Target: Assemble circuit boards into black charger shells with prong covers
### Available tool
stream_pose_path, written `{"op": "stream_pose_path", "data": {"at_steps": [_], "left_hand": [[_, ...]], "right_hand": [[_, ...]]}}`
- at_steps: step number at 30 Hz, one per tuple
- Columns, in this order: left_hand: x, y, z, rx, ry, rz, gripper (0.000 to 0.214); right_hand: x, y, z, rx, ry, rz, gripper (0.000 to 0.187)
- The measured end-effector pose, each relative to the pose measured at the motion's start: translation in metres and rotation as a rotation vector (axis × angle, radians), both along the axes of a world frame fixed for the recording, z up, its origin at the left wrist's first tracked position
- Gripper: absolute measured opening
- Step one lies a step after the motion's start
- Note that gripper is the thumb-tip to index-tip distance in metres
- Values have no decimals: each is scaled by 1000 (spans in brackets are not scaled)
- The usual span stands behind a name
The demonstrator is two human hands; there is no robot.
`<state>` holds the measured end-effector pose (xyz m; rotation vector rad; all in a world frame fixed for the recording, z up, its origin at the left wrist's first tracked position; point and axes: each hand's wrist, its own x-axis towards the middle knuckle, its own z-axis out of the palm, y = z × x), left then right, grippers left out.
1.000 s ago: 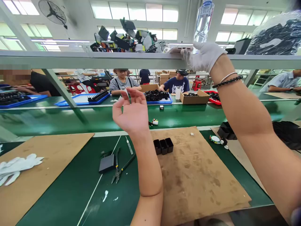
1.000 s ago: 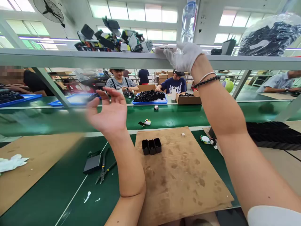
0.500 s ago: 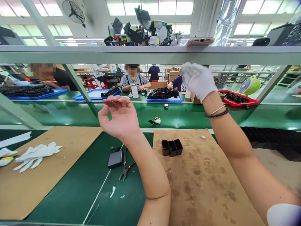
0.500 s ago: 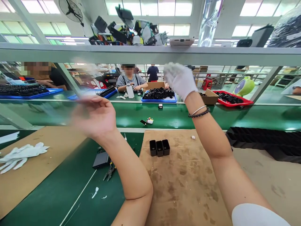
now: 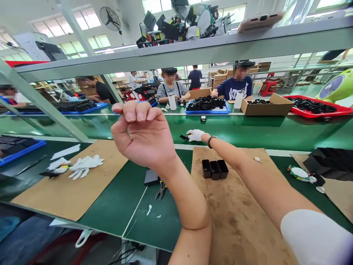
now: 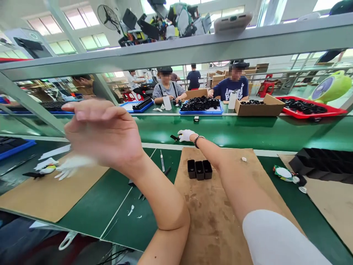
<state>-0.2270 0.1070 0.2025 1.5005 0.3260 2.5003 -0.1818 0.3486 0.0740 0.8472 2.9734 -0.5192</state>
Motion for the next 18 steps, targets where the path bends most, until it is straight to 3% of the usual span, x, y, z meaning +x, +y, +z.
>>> {"op": "stream_pose_path", "data": {"at_steps": [3,5,7,9,13,16,18], "left_hand": [[15,8,9,106,-29,-61,7],[27,11,16,190,-62,-116,8],[38,10,22,223,-61,-141,9],[48,6,26,149,9,-169,10],[74,1,30,-40,146,-208,6],[90,11,31,-92,348,-203,12],[94,25,27,-247,582,-236,16]], "right_hand": [[2,-6,9,9,-14,-20,34],[24,-11,18,16,-7,-33,32],[66,-21,25,42,5,-91,32],[123,-40,24,97,0,-217,29],[232,-101,5,233,-81,-552,30],[282,-140,-15,218,-149,-694,41],[301,-149,-24,221,-136,-704,56]]}}
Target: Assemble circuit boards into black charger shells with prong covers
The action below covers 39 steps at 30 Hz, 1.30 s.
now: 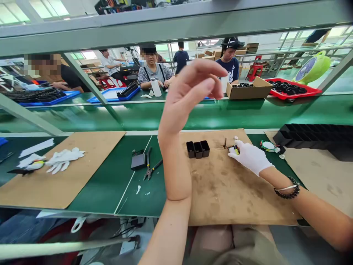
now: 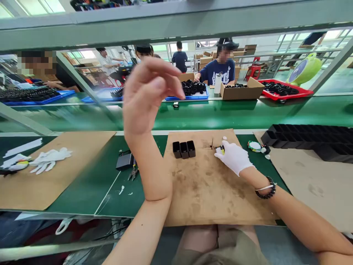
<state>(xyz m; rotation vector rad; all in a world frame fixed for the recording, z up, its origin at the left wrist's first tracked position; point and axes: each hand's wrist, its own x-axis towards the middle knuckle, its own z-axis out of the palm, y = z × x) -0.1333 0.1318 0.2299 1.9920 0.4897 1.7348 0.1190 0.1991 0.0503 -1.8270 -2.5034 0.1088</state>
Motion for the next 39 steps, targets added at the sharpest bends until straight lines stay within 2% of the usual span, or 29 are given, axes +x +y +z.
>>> {"op": "stream_pose_path", "data": {"at_steps": [2,5,7,9,11,13,17,19,24,27,31,33,37,39], "left_hand": [[-2,14,-11,-251,340,34,32],[-10,25,-44,-628,924,249,66],[-13,25,-74,-742,1245,437,77],[-12,21,-103,-758,1341,524,68],[-8,17,-123,-736,1355,570,53],[2,14,-133,-695,1342,607,45],[25,8,-136,-579,1278,624,48],[30,8,-138,-572,1269,608,50],[24,12,-145,-632,1241,567,60],[25,4,-144,-622,1199,538,64],[44,-18,-146,-662,1104,321,68],[53,-27,-153,-692,1053,232,73],[56,-29,-171,-774,880,122,106],[52,-24,-177,-841,836,31,99]], "right_hand": [[13,5,-5,15,61,152,63],[25,27,-10,-108,173,504,53],[28,39,-14,-203,213,590,40],[29,45,-16,-210,244,584,31],[31,44,-17,-180,282,540,31],[33,40,-15,-161,316,482,33],[42,34,-9,-167,390,370,31],[47,33,-7,-187,454,327,28],[56,30,0,-291,697,251,34],[57,24,12,-386,877,254,40],[52,12,25,-646,1448,186,41],[47,6,26,-761,1648,146,35],[38,-7,22,-893,1771,74,29],[35,-12,22,-920,1779,92,24]]}}
